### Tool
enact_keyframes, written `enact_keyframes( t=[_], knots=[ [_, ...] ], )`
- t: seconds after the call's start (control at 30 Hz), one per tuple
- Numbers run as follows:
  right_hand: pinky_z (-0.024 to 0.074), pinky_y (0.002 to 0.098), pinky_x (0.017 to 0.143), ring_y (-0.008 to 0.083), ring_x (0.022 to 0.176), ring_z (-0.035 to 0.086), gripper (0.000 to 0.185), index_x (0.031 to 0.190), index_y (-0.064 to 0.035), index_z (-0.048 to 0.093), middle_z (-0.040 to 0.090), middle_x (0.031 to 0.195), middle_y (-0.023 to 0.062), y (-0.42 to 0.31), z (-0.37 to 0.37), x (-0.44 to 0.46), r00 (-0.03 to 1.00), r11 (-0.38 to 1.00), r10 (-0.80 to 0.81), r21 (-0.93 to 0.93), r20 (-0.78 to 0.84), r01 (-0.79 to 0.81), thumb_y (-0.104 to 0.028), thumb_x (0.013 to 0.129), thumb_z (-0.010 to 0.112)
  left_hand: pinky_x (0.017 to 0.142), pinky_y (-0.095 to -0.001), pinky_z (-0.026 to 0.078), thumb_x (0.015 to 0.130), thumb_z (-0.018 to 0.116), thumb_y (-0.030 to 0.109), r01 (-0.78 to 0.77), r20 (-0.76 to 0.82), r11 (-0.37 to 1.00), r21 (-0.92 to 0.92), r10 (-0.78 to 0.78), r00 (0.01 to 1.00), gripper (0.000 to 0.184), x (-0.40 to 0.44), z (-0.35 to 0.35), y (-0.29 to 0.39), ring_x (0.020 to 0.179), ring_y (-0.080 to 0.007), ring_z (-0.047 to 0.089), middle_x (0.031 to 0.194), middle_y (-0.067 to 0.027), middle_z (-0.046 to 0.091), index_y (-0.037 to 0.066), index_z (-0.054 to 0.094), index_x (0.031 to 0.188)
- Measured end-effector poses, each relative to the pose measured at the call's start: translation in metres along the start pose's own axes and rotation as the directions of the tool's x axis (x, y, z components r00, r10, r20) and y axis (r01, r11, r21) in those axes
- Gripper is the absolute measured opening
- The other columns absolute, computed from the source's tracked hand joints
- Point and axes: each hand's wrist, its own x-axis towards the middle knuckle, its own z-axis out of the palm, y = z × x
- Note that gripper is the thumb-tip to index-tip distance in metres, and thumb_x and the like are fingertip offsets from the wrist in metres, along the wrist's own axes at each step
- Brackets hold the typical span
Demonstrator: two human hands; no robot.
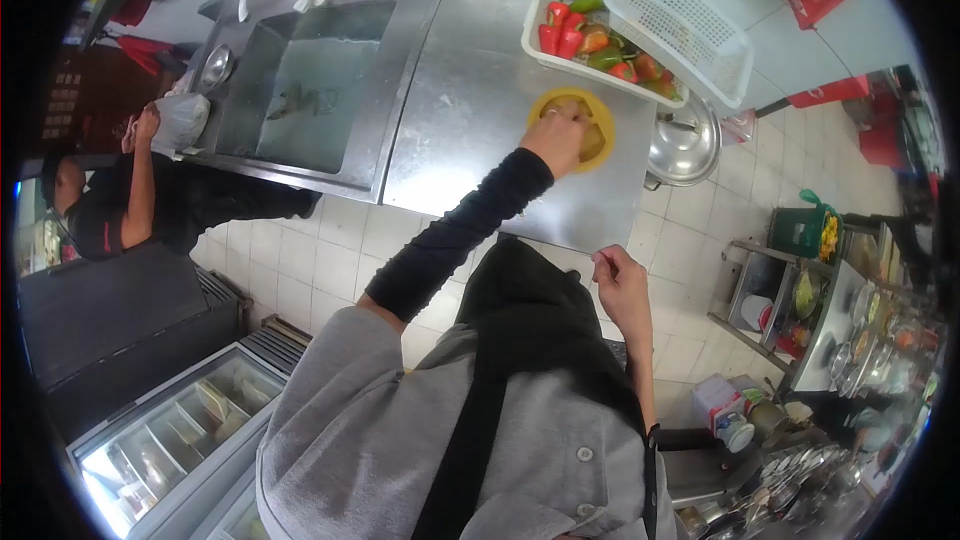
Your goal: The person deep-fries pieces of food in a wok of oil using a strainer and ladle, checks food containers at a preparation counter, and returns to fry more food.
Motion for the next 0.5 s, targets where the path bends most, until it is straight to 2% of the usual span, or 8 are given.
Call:
enact_keyframes(
  t=[0.1,0.13,0.23,0.27,0.3,0.37,0.43,0.5],
  knots=[
    [0.0484,0.0413,0.062,0.0334,0.062,0.064,0.013,0.096,0.0025,0.066,0.066,0.072,0.0210,0.012,0.001,-0.004,1.000,1.000,0.005,-0.016,-0.018,-0.005,-0.011,0.097,0.063,0.092,-0.0497,0.057,0.074,0.071,-0.002,-0.015,0.089,1.000,0.027,0.013,0.996,0.047,0.005,0.010,0.024,0.105,-0.0418,0.067,0.122,-0.0197,0.062,0.001,0.069,0.121],
    [0.0487,0.0419,0.062,0.0346,0.064,0.065,0.013,0.096,0.0026,0.067,0.066,0.073,0.0218,0.015,0.001,-0.006,1.000,1.000,0.018,-0.012,-0.018,-0.018,-0.010,0.096,0.063,0.091,-0.0494,0.057,0.076,0.072,0.003,-0.031,0.100,0.996,0.086,0.022,0.995,0.044,0.007,0.014,0.030,0.103,-0.0425,0.067,0.121,-0.0197,0.062,0.001,0.069,0.120],
    [0.0498,0.0441,0.064,0.0380,0.068,0.067,0.013,0.096,0.0029,0.067,0.068,0.075,0.0236,0.014,-0.002,-0.017,0.995,0.997,0.075,-0.020,-0.060,-0.076,-0.009,0.096,0.063,0.091,-0.0486,0.056,0.077,0.073,0.009,-0.066,0.042,0.984,0.163,0.060,0.997,0.041,0.020,0.021,0.037,0.100,-0.0422,0.068,0.117,-0.0201,0.063,0.003,0.071,0.118],
    [0.0503,0.0448,0.065,0.0390,0.069,0.068,0.013,0.096,0.0030,0.067,0.068,0.076,0.0242,0.014,-0.004,-0.020,0.991,0.995,0.098,-0.023,-0.086,-0.101,-0.009,0.095,0.063,0.090,-0.0484,0.056,0.078,0.074,0.012,-0.084,0.074,0.990,0.118,0.075,0.994,0.039,0.024,0.006,0.045,0.098,-0.0410,0.068,0.116,-0.0205,0.064,0.005,0.072,0.117],
    [0.0507,0.0459,0.066,0.0403,0.071,0.068,0.014,0.095,0.0032,0.067,0.068,0.077,0.0246,0.019,-0.005,-0.023,0.990,0.996,0.090,-0.017,-0.105,-0.092,-0.010,0.096,0.062,0.092,-0.0486,0.056,0.077,0.074,0.010,-0.082,0.109,0.984,0.156,0.066,0.992,0.041,0.030,0.006,0.041,0.102,-0.0411,0.067,0.116,-0.0208,0.066,0.007,0.073,0.118],
    [0.0515,0.0480,0.069,0.0429,0.075,0.069,0.014,0.095,0.0037,0.067,0.069,0.079,0.0256,0.030,-0.006,-0.027,0.987,0.997,0.070,-0.006,-0.144,-0.072,-0.010,0.096,0.062,0.094,-0.0488,0.055,0.075,0.073,0.007,-0.078,0.145,0.991,0.111,0.061,0.988,0.046,0.033,-0.002,0.037,0.105,-0.0413,0.067,0.121,-0.0209,0.066,0.008,0.073,0.121],
    [0.0517,0.0494,0.070,0.0446,0.077,0.068,0.015,0.095,0.0041,0.066,0.069,0.080,0.0261,0.040,-0.007,-0.031,0.982,0.997,0.079,-0.010,-0.169,-0.082,-0.010,0.096,0.061,0.096,-0.0484,0.054,0.075,0.070,0.003,-0.256,0.053,0.962,0.089,0.253,0.966,0.049,0.037,-0.003,0.017,0.108,-0.0419,0.066,0.124,-0.0209,0.066,0.009,0.072,0.123],
    [0.0519,0.0504,0.072,0.0458,0.079,0.068,0.016,0.095,0.0044,0.066,0.069,0.081,0.0265,0.046,-0.012,-0.036,0.975,0.996,0.086,-0.012,-0.203,-0.091,-0.011,0.096,0.061,0.097,-0.0482,0.055,0.075,0.066,0.001,-0.239,0.017,0.968,0.075,0.239,0.971,0.047,0.036,-0.034,0.012,0.107,-0.0415,0.067,0.122,-0.0210,0.067,0.008,0.073,0.121]
  ],
)
